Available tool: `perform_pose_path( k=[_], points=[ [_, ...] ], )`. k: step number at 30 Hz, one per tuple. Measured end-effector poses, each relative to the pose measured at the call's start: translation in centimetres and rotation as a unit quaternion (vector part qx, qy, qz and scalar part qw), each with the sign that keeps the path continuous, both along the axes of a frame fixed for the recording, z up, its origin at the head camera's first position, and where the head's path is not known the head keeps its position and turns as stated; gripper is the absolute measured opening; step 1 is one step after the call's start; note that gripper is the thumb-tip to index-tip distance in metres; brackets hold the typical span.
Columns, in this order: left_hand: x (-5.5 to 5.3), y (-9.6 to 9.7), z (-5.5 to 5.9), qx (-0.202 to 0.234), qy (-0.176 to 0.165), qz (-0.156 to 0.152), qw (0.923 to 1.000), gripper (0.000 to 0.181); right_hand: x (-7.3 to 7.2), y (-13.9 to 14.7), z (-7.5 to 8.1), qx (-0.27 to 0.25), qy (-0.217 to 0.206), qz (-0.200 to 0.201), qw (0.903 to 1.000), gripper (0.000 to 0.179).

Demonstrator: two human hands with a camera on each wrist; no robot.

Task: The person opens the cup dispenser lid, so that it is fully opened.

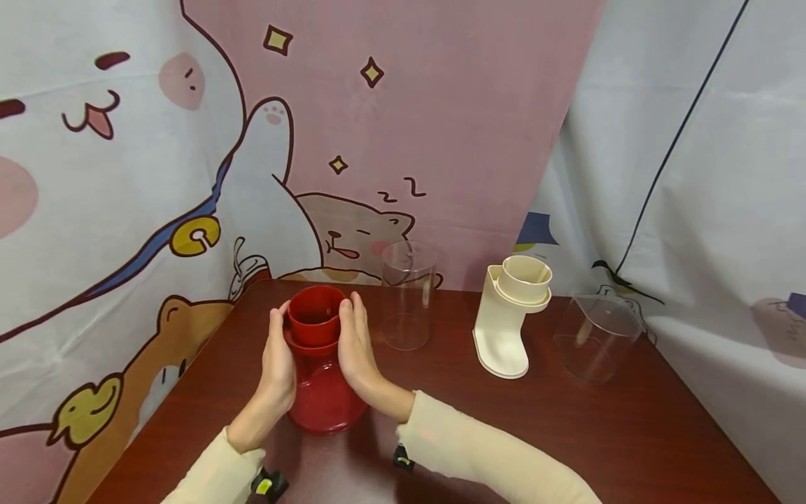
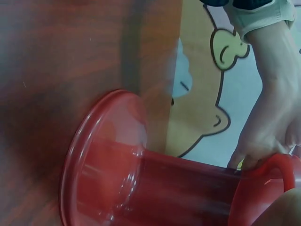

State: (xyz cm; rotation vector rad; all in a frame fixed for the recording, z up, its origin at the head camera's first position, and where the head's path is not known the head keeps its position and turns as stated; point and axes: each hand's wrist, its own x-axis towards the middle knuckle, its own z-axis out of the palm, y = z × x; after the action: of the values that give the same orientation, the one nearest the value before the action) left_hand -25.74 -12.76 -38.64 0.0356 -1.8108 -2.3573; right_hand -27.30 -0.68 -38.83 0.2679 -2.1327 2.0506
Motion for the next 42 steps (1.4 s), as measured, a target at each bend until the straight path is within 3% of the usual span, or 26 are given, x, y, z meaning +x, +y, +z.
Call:
perform_pose_path(
  k=[6,11,18,23,32,42],
  points=[
    [-3.4,-0.2,0.0,0.016,0.008,-0.017,0.9997,0.062,-2.4,-0.6,0.2,0.0,-0.001,-0.03,0.9995,0.069],
    [-5.8,-0.6,-0.3,0.029,0.013,-0.013,0.9994,0.063,-4.4,-1.2,-0.2,0.004,0.005,-0.042,0.9991,0.072],
    [-9.5,-0.6,-0.7,-0.025,0.015,0.025,0.9992,0.06,-7.6,-1.6,-0.2,0.006,0.009,-0.064,0.9979,0.075],
    [-11.7,-0.8,-0.7,-0.047,0.031,0.031,0.9979,0.062,-9.5,-1.9,0.1,0.007,-0.003,-0.072,0.9974,0.076],
    [-14.3,-1.1,-1.3,-0.082,0.061,0.035,0.9941,0.061,-12.1,-2.1,-0.2,-0.009,0.004,-0.069,0.9976,0.075],
    [-14.9,-1.4,-1.6,-0.084,0.071,0.028,0.9936,0.06,-12.9,-1.9,-0.3,0.008,-0.013,-0.05,0.9986,0.075]
  ],
)
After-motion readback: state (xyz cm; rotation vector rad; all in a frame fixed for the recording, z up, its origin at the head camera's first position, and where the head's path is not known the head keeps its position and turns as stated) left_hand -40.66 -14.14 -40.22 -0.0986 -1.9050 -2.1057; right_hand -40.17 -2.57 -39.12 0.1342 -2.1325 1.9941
